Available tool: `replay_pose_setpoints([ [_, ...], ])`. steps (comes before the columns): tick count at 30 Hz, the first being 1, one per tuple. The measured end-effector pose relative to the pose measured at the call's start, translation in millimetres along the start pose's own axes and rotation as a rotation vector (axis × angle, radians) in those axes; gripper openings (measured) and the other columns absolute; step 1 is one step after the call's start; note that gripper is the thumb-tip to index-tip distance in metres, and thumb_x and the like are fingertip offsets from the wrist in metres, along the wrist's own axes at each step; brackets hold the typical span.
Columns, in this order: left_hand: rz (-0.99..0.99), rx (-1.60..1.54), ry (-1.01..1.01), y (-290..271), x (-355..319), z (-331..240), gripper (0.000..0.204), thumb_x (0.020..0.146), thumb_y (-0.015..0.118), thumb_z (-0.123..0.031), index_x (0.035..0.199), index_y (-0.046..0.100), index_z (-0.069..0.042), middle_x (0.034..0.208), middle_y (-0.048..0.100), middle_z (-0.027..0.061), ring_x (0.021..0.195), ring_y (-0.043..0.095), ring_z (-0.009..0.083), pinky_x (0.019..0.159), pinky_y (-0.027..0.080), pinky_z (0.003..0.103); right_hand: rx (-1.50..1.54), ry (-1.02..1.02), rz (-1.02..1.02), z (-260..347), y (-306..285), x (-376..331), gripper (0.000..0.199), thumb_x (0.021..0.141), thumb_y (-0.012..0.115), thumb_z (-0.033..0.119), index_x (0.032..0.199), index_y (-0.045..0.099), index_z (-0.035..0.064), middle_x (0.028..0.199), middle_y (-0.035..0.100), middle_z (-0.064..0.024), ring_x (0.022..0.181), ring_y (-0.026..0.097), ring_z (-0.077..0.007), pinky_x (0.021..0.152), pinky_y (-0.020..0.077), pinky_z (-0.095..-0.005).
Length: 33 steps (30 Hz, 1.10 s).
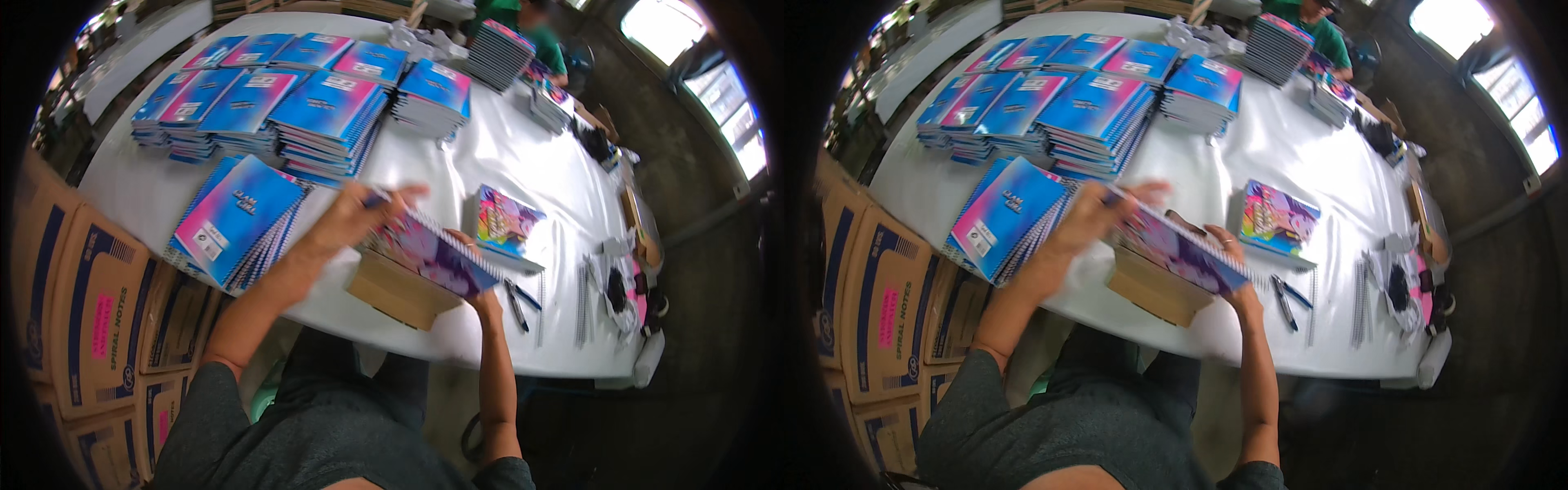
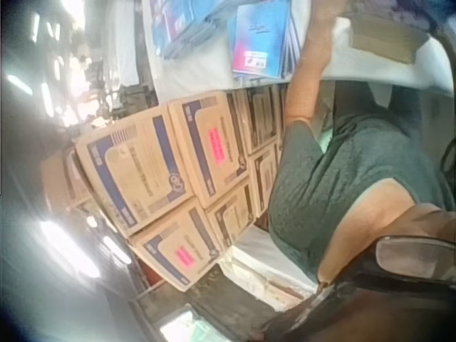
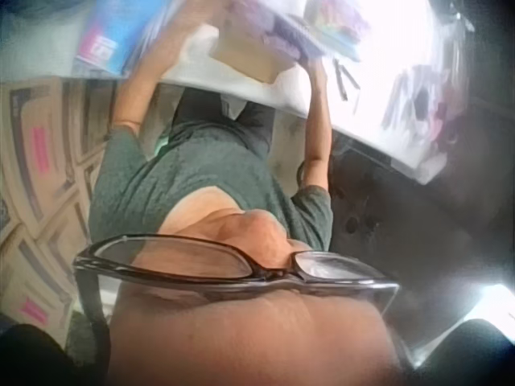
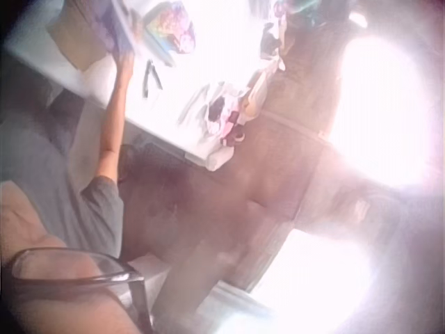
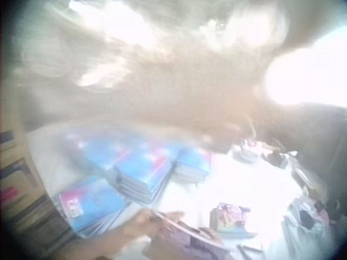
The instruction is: The person manually inserts a metal spiral binding into the punched holes of a notebook cover and pages, using a pair of pliers to secure the ends. They repeat this process for multiple notebooks, picking them up from a stack and placing them into a new stack after binding them.
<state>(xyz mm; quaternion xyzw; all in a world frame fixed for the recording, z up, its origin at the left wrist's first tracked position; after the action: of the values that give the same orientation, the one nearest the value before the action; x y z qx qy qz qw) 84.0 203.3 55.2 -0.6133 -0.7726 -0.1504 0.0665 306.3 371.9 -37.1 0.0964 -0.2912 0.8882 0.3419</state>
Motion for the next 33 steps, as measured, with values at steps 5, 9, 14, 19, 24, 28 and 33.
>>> replay_pose_setpoints([
  [5,0.087,0.283,0.019,14.7,-23.5,-87.5,0.049,0.092,0.066,-0.026,0.133,0.057,-0.002,0.135,0.059,0.0128,0.117,0.060,0.0229,0.098,0.051,0.038,-0.932,0.261,-0.138,-22.7,-90.5,-78.3,0.044,0.084,0.074,0.023,0.125,0.063,0.0117,0.123,0.057,-0.0222,0.114,0.054,-0.0388,0.098,0.0416,-0.0473],
  [9,0.358,1.053,0.357,55.8,-53.7,-32.9,0.057,0.086,0.069,-0.022,0.140,0.053,-0.009,0.139,0.056,0.0131,0.131,0.050,0.0372,0.107,0.042,0.050,-1.121,0.177,-0.133,-36.5,-97.6,-111.8,0.048,0.091,0.065,0.018,0.136,0.054,0.0102,0.125,0.051,-0.0223,0.115,0.051,-0.0368,0.099,0.0400,-0.0484],
  [14,0.009,1.303,0.369,91.6,-67.9,21.9,0.058,0.085,0.069,-0.031,0.137,0.056,-0.010,0.147,0.048,0.0115,0.139,0.038,0.0396,0.112,0.032,0.054,-1.010,0.006,-0.302,-17.8,-80.4,-115.3,0.048,0.087,0.064,-0.001,0.134,0.057,0.0094,0.109,0.056,-0.0202,0.100,0.057,-0.0335,0.082,0.0484,-0.0449],
  [19,-0.006,1.413,0.407,93.2,-61.0,34.0,0.056,0.086,0.067,-0.033,0.137,0.057,-0.014,0.145,0.051,0.0087,0.134,0.044,0.0410,0.107,0.036,0.054,-0.460,-0.077,-0.219,103.7,-12.6,-119.2,0.044,0.077,0.073,-0.001,0.120,0.066,0.0067,0.099,0.058,-0.0123,0.083,0.061,-0.0271,0.068,0.0528,-0.0381],
  [24,-0.057,1.434,0.390,97.4,-61.4,30.0,0.055,0.086,0.068,-0.033,0.138,0.057,-0.017,0.143,0.053,0.0081,0.132,0.046,0.0411,0.106,0.036,0.054,-0.461,-0.210,-0.179,130.8,11.7,-110.1,0.049,0.071,0.078,0.004,0.119,0.067,0.0075,0.102,0.058,-0.0110,0.088,0.061,-0.0274,0.072,0.0522,-0.0378],
  [28,-0.072,1.434,0.379,100.2,-59.7,29.2,0.056,0.086,0.068,-0.032,0.138,0.056,-0.017,0.143,0.054,0.0076,0.131,0.047,0.0407,0.105,0.036,0.054,-0.483,-0.228,-0.148,129.6,9.4,-106.6,0.047,0.073,0.078,0.004,0.119,0.066,0.0070,0.101,0.058,-0.0118,0.088,0.060,-0.0285,0.071,0.0518,-0.0383],
  [33,-0.071,1.441,0.412,100.3,-60.3,29.7,0.057,0.084,0.069,-0.027,0.138,0.057,-0.017,0.142,0.055,0.0049,0.130,0.048,0.0397,0.105,0.037,0.055,0.045,0.119,0.089,117.5,-0.1,-102.7,0.035,0.086,0.070,0.004,0.120,0.065,0.0029,0.099,0.061,-0.0125,0.084,0.063,-0.0222,0.068,0.0523,-0.0339],
])
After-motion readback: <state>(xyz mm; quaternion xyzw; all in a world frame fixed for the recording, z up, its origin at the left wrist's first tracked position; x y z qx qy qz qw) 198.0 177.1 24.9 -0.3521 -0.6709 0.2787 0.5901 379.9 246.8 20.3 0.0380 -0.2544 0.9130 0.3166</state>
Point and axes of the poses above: each hand's wrist, its own x-axis towards the middle knuckle, its own y-axis out of the palm, z = x × y, the point moved 1 cm from there along x, towards the middle knuckle
